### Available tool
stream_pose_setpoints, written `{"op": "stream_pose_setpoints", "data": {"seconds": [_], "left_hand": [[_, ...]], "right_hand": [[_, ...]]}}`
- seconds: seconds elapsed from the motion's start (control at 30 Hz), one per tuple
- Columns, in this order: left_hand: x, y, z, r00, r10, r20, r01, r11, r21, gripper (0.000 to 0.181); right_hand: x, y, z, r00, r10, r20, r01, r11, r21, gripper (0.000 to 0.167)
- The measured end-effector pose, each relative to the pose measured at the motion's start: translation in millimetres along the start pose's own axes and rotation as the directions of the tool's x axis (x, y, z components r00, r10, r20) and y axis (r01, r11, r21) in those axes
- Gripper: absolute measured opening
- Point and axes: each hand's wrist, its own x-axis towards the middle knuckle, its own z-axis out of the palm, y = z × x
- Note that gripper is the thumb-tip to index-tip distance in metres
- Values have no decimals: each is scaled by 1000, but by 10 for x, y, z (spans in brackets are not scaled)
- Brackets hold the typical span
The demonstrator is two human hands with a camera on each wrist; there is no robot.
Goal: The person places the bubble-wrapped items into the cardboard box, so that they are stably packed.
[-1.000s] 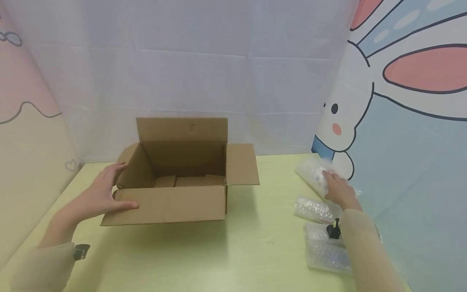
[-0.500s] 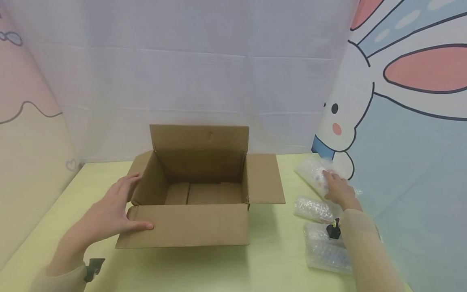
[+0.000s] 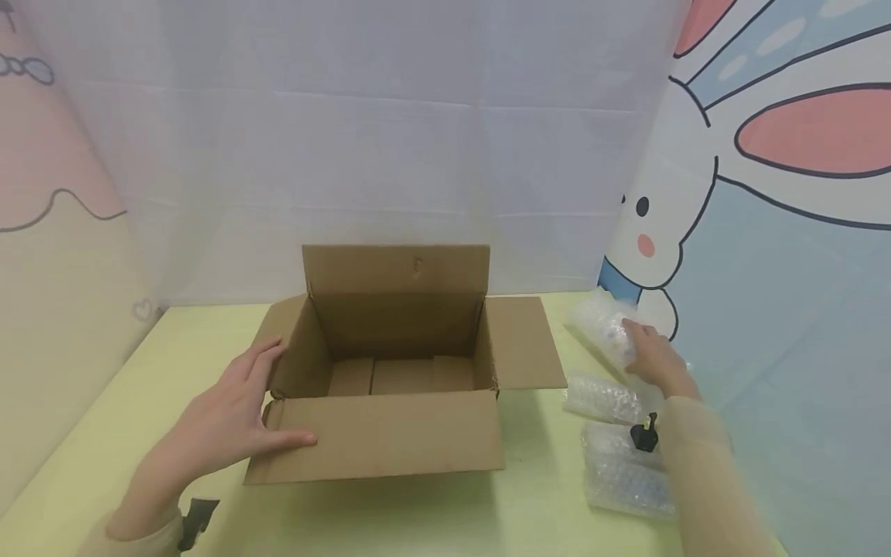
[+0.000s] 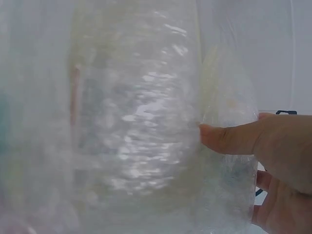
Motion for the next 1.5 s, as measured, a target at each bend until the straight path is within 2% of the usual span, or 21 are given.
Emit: {"op": "stream_pose_setpoints", "data": {"seconds": [0.17, 0.3, 0.5, 0.57, 0.67, 0.77, 0.8, 0.9, 1.0, 1.13, 1.2, 1.33, 1.5], "left_hand": [[19, -38, 66, 1000, -16, -2, 16, 1000, -15, 124], [16, -60, 111, 999, -35, -13, 34, 999, -39, 126], [6, -80, 142, 998, -58, -35, 56, 997, -59, 127], [4, -82, 154, 997, -67, -40, 64, 995, -72, 126], [1, -81, 174, 996, -82, -43, 77, 992, -102, 126], [0, -73, 188, 995, -89, -44, 82, 988, -134, 125], [-1, -70, 192, 995, -91, -44, 83, 986, -141, 125], [-3, -65, 215, 994, -91, -53, 81, 984, -161, 125], [-10, -63, 244, 994, -91, -64, 78, 981, -175, 125], [-19, -57, 275, 993, -87, -82, 71, 980, -187, 124], [-24, -55, 288, 992, -85, -89, 67, 979, -190, 124], [-36, -57, 314, 992, -91, -91, 71, 977, -201, 126], [-38, -46, 330, 992, -96, -87, 76, 975, -209, 129]], "right_hand": [[39, -65, -305, 996, -59, -68, 60, 998, 6, 83], [56, -296, -707, 991, -89, -102, 91, 996, 18, 86], [22, -951, -1253, 971, -163, -176, 169, 985, 19, 95], [16, -1190, -1376, 954, -225, -196, 235, 972, 26, 95], [6, -1544, -1493, 915, -341, -215, 355, 934, 30, 93], [22, -1862, -1529, 867, -451, -213, 465, 885, 16, 90], [25, -1966, -1531, 859, -471, -204, 483, 876, 11, 90], [71, -2231, -1511, 834, -530, -154, 537, 844, -1, 88], [131, -2470, -1475, 792, -603, -94, 606, 796, -3, 86], [238, -2741, -1388, 722, -691, -26, 691, 723, 2, 87], [288, -2854, -1335, 703, -711, 15, 711, 703, 14, 88], [366, -3062, -1243, 677, -727, 112, 725, 685, 64, 88], [434, -3251, -1124, 665, -707, 241, 712, 698, 82, 86]]}}
